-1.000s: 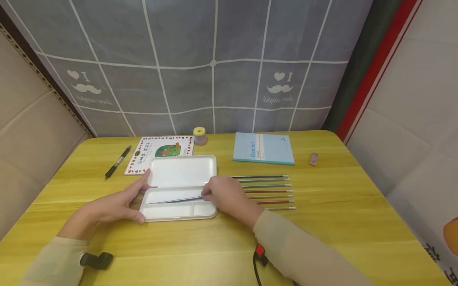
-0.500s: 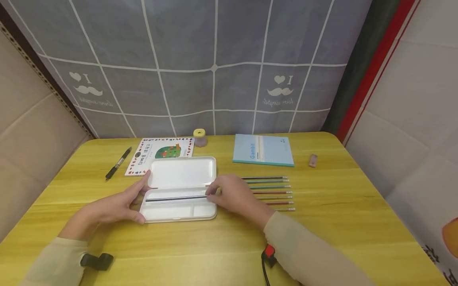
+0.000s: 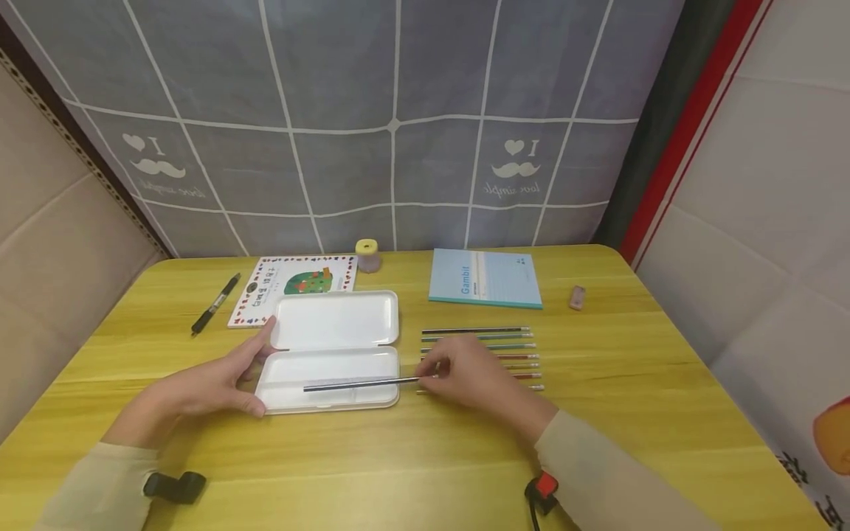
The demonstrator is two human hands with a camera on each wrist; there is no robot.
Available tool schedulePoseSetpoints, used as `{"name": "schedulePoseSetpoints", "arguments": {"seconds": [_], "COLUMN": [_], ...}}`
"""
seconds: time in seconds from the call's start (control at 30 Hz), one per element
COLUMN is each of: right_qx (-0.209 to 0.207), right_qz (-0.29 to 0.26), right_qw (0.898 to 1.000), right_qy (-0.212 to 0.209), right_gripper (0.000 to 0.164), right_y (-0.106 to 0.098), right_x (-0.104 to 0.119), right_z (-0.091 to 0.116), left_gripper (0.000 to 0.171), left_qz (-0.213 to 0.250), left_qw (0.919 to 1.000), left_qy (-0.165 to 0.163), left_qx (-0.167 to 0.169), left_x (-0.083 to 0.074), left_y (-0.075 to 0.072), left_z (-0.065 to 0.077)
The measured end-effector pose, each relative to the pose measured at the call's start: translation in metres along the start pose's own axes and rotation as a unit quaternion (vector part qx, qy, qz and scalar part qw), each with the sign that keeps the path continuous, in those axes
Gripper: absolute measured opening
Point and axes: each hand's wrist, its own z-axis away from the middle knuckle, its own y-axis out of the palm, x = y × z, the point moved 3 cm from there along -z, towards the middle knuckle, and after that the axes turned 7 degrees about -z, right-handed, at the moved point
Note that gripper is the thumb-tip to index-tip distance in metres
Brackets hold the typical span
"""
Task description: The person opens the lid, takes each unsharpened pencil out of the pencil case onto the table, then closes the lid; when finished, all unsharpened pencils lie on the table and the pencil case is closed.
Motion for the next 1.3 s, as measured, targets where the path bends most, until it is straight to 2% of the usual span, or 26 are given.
{"name": "schedulePoseSetpoints", "arguments": {"seconds": [0.23,0.5,0.63,0.87,0.97,1.1,1.3], "right_qx": [-0.012,-0.012,-0.016,-0.015,-0.018,-0.017,-0.018], "right_qz": [0.010,0.005,0.006,-0.028,-0.038,-0.030,-0.024], "right_qw": [1.000,1.000,1.000,0.999,0.999,0.999,0.999], "right_qy": [0.005,0.008,-0.003,-0.019,-0.025,-0.036,-0.031], "right_gripper": [0.010,0.011,0.012,0.010,0.012,0.017,0.019], "right_y": [-0.014,-0.026,-0.032,-0.041,-0.046,-0.055,-0.070], "right_x": [-0.007,-0.017,-0.020,-0.024,-0.026,-0.031,-0.043], "right_z": [0.019,0.040,0.050,0.059,0.065,0.075,0.091], "left_gripper": [0.137,0.137,0.137,0.136,0.136,0.135,0.135], "left_qz": [0.014,0.009,0.011,-0.010,-0.005,-0.001,-0.008], "left_qw": [0.9998,0.9998,0.9997,0.9998,0.9998,0.9997,0.9998], "left_qy": [0.012,0.018,0.020,0.012,0.014,0.021,0.018], "left_qx": [0.001,-0.003,-0.001,-0.010,-0.009,-0.009,-0.010], "left_x": [0.002,0.002,0.001,0.006,0.006,0.004,0.003], "left_y": [0.000,0.002,0.002,0.000,0.000,0.000,0.000], "left_z": [0.000,-0.001,-0.002,0.000,0.001,0.001,0.001]}}
